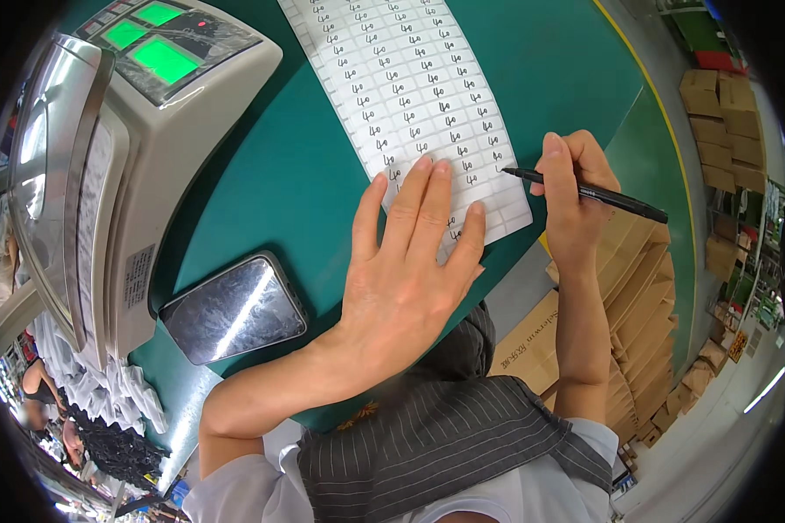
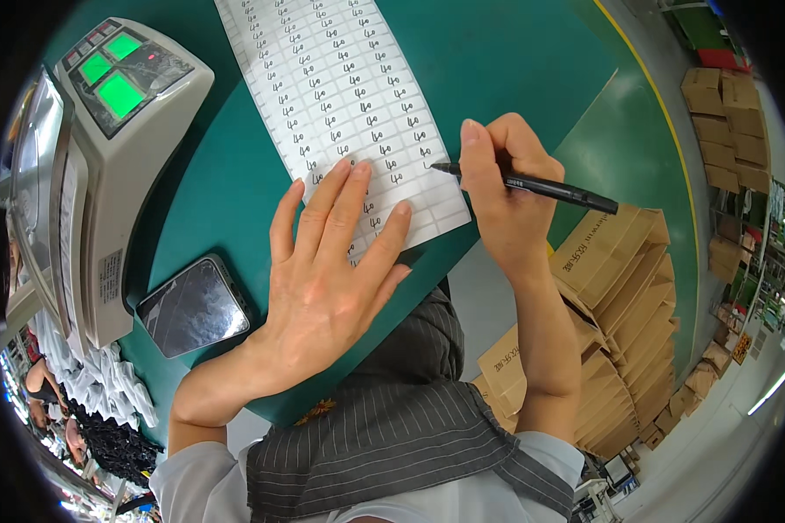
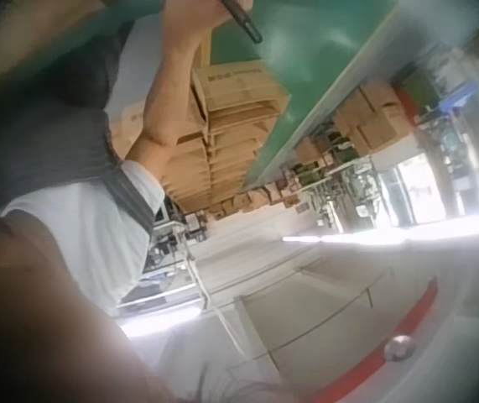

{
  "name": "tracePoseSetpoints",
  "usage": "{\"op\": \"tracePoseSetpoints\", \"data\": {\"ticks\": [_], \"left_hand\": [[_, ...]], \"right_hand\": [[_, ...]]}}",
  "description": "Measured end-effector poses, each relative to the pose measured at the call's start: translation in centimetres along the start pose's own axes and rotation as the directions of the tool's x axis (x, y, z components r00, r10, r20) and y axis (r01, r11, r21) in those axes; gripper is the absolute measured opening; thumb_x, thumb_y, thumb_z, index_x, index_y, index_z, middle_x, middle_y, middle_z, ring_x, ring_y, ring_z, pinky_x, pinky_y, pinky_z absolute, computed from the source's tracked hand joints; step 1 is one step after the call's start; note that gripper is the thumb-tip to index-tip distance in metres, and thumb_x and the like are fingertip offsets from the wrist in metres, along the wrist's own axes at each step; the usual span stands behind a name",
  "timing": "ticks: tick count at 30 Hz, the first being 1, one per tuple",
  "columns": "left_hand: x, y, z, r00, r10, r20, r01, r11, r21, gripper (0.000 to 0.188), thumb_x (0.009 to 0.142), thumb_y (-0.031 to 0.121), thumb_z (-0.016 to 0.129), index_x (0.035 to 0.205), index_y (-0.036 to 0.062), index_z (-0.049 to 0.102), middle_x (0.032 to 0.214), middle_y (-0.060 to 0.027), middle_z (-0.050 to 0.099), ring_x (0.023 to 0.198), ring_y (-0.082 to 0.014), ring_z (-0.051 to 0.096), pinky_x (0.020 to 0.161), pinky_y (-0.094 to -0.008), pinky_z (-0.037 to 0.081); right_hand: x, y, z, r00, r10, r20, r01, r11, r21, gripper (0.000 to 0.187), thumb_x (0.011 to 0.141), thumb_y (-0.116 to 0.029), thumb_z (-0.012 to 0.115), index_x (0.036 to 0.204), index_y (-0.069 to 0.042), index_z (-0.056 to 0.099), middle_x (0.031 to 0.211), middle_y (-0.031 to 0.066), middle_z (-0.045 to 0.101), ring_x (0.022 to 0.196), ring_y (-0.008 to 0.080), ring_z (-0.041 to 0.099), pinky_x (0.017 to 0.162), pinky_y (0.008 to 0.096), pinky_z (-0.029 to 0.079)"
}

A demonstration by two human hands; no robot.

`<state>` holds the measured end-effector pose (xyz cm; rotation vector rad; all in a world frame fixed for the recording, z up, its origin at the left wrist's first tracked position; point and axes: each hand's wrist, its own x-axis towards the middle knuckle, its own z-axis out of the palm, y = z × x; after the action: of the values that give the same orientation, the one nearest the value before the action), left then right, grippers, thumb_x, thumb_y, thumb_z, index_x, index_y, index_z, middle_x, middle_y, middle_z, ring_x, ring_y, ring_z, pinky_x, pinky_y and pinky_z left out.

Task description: Manually recording numbers on a long paper list at a factory workbench.

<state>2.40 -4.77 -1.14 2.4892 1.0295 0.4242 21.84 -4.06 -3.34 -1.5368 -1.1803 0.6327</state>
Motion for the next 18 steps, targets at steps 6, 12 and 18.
{"op": "tracePoseSetpoints", "data": {"ticks": [6, 12, 18], "left_hand": [[-0.01, 0.04, 0.04, 1.0, -0.002, -0.002, 0.002, 1.0, 0.006, 0.054, 0.072, 0.02, 0.078, 0.122, 0.0081, 0.061, 0.139, -0.0282, 0.043, 0.132, -0.0397, 0.04, 0.107, -0.056, 0.028], [0.08, 0.01, 0.02, 1.0, -0.006, 0.006, 0.006, 1.0, 0.008, 0.054, 0.072, 0.02, 0.078, 0.122, 0.0084, 0.061, 0.139, -0.0282, 0.043, 0.132, -0.0393, 0.04, 0.107, -0.0556, 0.027], [0.02, 0.07, 0.01, 1.0, -0.002, 0.001, 0.002, 1.0, 0.016, 0.053, 0.072, 0.02, 0.077, 0.122, 0.0083, 0.062, 0.139, -0.0281, 0.043, 0.132, -0.0392, 0.04, 0.107, -0.0555, 0.027]], "right_hand": [[0.04, -0.33, 0.29, 1.0, 0.008, -0.012, -0.008, 1.0, -0.025, 0.028, 0.094, -0.009, 0.061, 0.069, -0.005, 0.049, 0.055, -0.0026, 0.05, 0.049, 0.0016, 0.043, 0.045, 0.0198, 0.033], [0.22, -0.42, 0.25, 1.0, 0.017, -0.023, -0.017, 1.0, 0.024, 0.029, 0.094, -0.011, 0.06, 0.068, -0.005, 0.048, 0.055, -0.0034, 0.048, 0.049, 0.0013, 0.042, 0.045, 0.0201, 0.032], [0.2, -0.14, -0.01, 1.0, -0.009, -0.004, 0.009, 1.0, -0.011, 0.029, 0.094, -0.011, 0.06, 0.068, -0.005, 0.048, 0.057, -0.0027, 0.049, 0.05, 0.0015, 0.043, 0.045, 0.0202, 0.032]]}}
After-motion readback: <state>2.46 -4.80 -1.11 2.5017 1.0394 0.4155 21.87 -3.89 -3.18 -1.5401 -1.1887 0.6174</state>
